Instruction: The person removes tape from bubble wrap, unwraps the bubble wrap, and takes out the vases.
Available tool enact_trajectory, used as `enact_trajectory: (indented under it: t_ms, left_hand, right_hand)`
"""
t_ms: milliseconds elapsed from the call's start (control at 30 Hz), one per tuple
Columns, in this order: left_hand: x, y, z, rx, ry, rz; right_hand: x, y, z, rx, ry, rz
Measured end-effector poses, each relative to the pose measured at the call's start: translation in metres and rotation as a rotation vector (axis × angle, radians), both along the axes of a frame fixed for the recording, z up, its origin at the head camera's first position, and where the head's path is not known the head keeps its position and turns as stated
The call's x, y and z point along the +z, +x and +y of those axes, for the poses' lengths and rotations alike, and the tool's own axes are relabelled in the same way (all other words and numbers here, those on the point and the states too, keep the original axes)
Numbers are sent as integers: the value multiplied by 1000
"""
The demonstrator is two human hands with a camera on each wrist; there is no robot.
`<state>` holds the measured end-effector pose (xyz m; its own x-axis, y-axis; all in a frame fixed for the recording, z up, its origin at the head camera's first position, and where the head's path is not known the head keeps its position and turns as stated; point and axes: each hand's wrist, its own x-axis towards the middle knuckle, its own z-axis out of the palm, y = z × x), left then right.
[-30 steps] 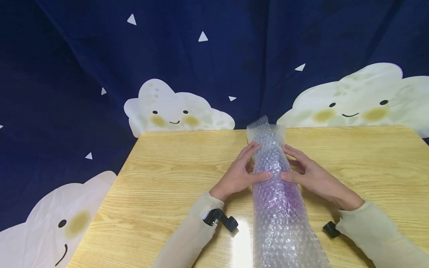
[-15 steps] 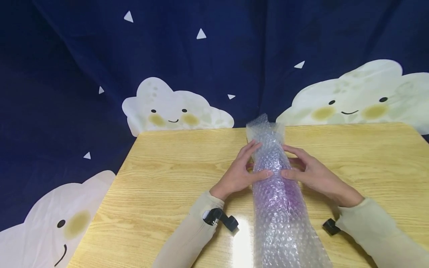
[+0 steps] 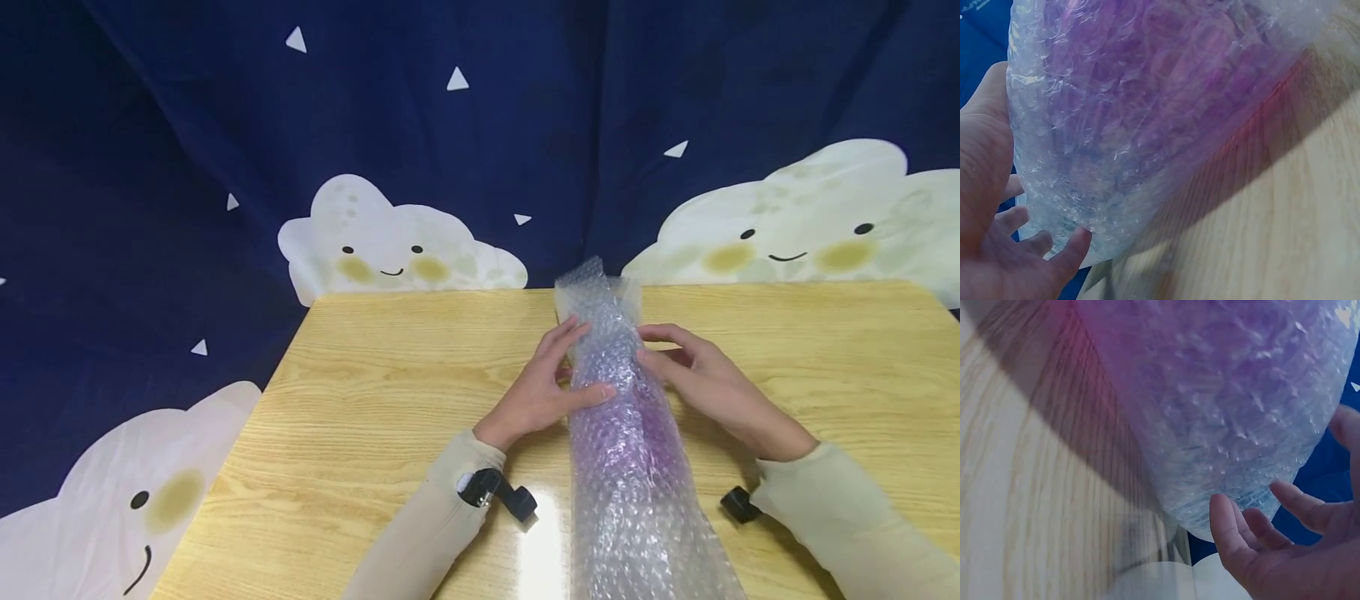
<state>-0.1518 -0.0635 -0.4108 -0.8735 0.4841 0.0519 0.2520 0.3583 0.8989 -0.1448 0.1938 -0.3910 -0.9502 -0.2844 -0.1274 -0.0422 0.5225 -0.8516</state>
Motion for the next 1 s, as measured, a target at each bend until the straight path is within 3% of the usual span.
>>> enact_trajectory:
  t_ms: [233, 500, 1000]
  left_hand:
    - [-1, -2, 0, 7, -4, -6]
    - [-5, -3, 0, 3, -2, 4]
    - [-3, -2, 0, 4, 7, 1]
  right_hand:
    - [2, -5, -5, -30, 25, 59]
    - [8, -15, -9, -122, 20, 114]
    - [29, -35, -13, -216, 58, 177]
